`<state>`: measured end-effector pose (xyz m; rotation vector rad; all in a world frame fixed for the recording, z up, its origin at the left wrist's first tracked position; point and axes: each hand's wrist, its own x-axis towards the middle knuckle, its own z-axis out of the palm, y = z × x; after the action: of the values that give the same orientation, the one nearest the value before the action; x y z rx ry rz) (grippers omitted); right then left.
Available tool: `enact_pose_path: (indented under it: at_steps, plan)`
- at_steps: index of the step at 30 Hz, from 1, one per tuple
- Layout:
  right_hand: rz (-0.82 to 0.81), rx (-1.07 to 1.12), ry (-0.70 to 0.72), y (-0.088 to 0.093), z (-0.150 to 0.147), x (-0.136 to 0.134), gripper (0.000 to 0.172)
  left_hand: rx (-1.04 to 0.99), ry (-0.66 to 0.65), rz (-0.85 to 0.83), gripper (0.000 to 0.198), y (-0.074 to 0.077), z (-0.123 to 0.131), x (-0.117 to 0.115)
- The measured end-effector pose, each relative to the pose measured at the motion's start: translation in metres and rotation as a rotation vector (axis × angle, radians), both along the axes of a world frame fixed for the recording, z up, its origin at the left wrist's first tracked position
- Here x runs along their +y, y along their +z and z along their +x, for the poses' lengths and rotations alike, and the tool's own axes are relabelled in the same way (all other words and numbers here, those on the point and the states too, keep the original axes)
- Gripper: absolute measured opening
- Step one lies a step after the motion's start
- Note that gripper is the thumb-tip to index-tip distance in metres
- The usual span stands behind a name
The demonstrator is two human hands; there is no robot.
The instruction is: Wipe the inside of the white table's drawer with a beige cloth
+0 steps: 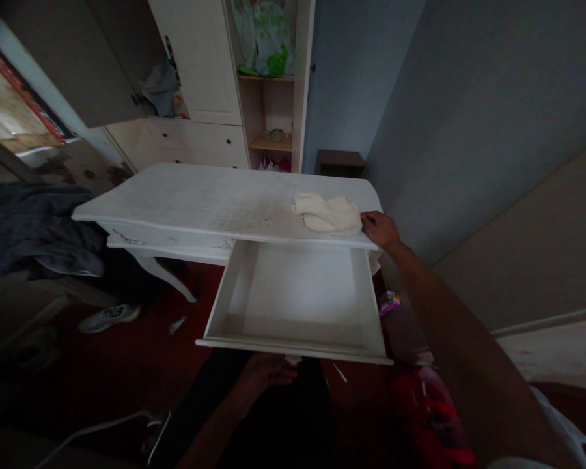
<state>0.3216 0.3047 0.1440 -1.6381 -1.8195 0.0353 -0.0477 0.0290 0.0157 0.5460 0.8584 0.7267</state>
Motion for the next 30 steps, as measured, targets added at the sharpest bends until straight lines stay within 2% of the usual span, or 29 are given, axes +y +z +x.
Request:
enact_pose_path:
  at_steps: [2, 5, 9, 16, 22, 25, 30]
  plan:
    - [-0.004, -0.025, -0.018, -0.001, -0.001, 0.000, 0.030, -0.053, 0.010, -0.058, 0.035, 0.006, -0.002, -0.001]
    - [0.001, -0.059, -0.023, 0.000, -0.003, -0.001, 0.030, -0.240, 0.007, -0.228, 0.024, 0.012, -0.005, -0.002]
    - [0.003, -0.069, -0.028, 0.000, -0.003, -0.001, 0.029, -0.357, -0.010, -0.351, 0.024, 0.013, -0.009, -0.003]
    - [0.012, -0.031, -0.041, -0.001, -0.003, 0.000, 0.028, -0.393, -0.105, -0.289, 0.025, 0.010, 0.003, -0.002]
    - [0.015, -0.015, -0.051, -0.001, -0.003, 0.000, 0.028, -0.221, -0.072, -0.168, 0.023, 0.010, 0.012, 0.003]
    - [0.014, -0.011, -0.053, -0.001, -0.003, 0.000, 0.028, -0.179, -0.065, -0.143, 0.021, 0.016, 0.013, 0.005]
    - [0.011, -0.025, -0.050, 0.001, -0.005, -0.002, 0.029, -0.181, -0.125, -0.109, 0.031, 0.039, 0.011, 0.011]
